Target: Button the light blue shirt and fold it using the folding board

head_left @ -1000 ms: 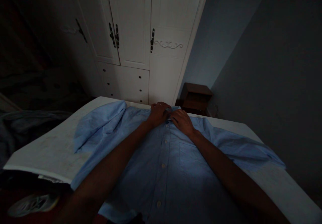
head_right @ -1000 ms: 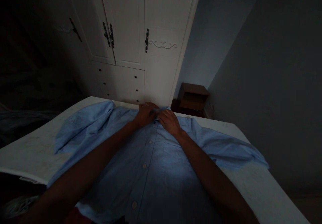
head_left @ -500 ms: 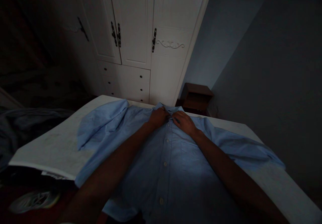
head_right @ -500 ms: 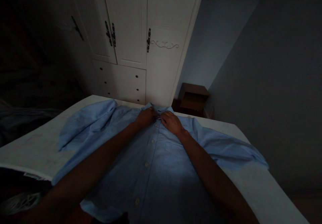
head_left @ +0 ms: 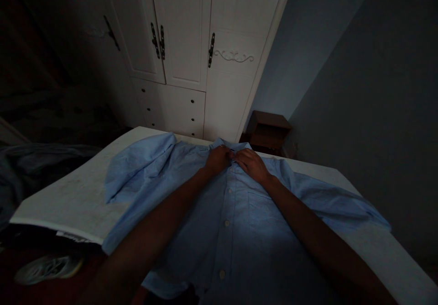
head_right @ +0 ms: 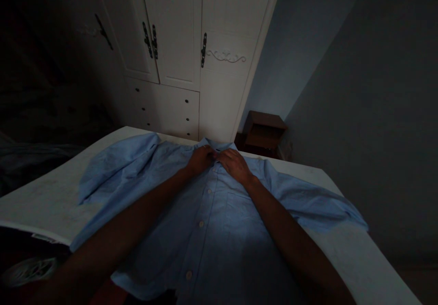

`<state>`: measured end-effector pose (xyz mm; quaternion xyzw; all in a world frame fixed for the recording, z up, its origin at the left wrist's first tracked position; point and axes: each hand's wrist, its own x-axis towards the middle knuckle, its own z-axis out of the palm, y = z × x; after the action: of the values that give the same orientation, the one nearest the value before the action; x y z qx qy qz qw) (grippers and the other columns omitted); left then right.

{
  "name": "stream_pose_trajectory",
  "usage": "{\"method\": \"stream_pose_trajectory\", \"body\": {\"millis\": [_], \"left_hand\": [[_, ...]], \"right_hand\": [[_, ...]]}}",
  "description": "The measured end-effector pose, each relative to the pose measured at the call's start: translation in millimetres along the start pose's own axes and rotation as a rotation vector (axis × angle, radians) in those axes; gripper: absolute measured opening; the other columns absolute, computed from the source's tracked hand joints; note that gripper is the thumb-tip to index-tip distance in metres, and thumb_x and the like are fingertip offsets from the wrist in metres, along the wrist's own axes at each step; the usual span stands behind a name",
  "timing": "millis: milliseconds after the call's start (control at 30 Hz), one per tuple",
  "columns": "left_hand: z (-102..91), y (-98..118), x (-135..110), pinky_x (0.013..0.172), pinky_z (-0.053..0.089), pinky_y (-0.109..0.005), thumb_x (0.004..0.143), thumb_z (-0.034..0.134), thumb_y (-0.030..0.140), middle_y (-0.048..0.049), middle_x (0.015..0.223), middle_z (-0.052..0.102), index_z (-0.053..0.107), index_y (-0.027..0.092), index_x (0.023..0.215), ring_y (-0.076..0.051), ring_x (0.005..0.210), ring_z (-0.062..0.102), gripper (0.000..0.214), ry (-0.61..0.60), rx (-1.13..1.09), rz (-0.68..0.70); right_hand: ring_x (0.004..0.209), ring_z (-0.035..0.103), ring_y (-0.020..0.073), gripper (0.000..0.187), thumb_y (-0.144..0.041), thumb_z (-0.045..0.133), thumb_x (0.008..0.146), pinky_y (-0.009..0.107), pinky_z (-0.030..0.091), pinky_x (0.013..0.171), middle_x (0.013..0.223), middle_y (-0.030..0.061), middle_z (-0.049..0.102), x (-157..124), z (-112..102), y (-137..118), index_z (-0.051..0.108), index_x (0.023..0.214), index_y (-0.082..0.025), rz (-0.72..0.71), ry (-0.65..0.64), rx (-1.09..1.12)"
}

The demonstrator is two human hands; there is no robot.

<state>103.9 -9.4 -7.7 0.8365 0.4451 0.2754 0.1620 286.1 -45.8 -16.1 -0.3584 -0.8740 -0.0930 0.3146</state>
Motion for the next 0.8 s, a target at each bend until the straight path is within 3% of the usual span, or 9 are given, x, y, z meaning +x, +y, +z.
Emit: {"method": "stream_pose_trajectory", "body": {"millis": [300,567,800], "left_hand": [[-8.0,9.9,-1.9,0.092,0.050,-0.032,0.086,0.056,0.018,-0.0061,0.095,0.073,0.076,0.018,0.088,-0.019,0.094,0.066,0.020,0.082,-0.204,-0.025],[-2.3,15.6,-5.0,0.091,0.050,-0.032,0.088,0.055,0.019,-0.0060,0.096,0.074,0.076,0.018,0.086,-0.019,0.093,0.067,0.021,0.146,-0.281,-0.075],[-4.1,13.8,-5.3,0.089,0.051,-0.033,0.088,0.054,0.020,-0.0057,0.094,0.074,0.074,0.018,0.086,-0.018,0.090,0.067,0.020,0.116,-0.282,-0.054]], "right_hand": [[0.092,0.062,0.0226,0.018,-0.026,0.050,0.098,0.039,0.050,0.083,0.098,0.0085,0.070,1.7,-6.8,-5.5,0.067,0.099,-0.022,0.028,0.090,-0.051],[0.092,0.065,0.0233,0.016,-0.027,0.051,0.097,0.041,0.050,0.083,0.098,0.0087,0.072,-1.2,-7.7,-7.7,0.066,0.098,-0.022,0.061,0.169,-0.056],[0.090,0.064,0.0236,0.016,-0.030,0.053,0.096,0.041,0.049,0.081,0.096,0.0083,0.072,-2.3,-6.3,-7.1,0.067,0.101,-0.023,0.097,0.183,-0.041]]}}
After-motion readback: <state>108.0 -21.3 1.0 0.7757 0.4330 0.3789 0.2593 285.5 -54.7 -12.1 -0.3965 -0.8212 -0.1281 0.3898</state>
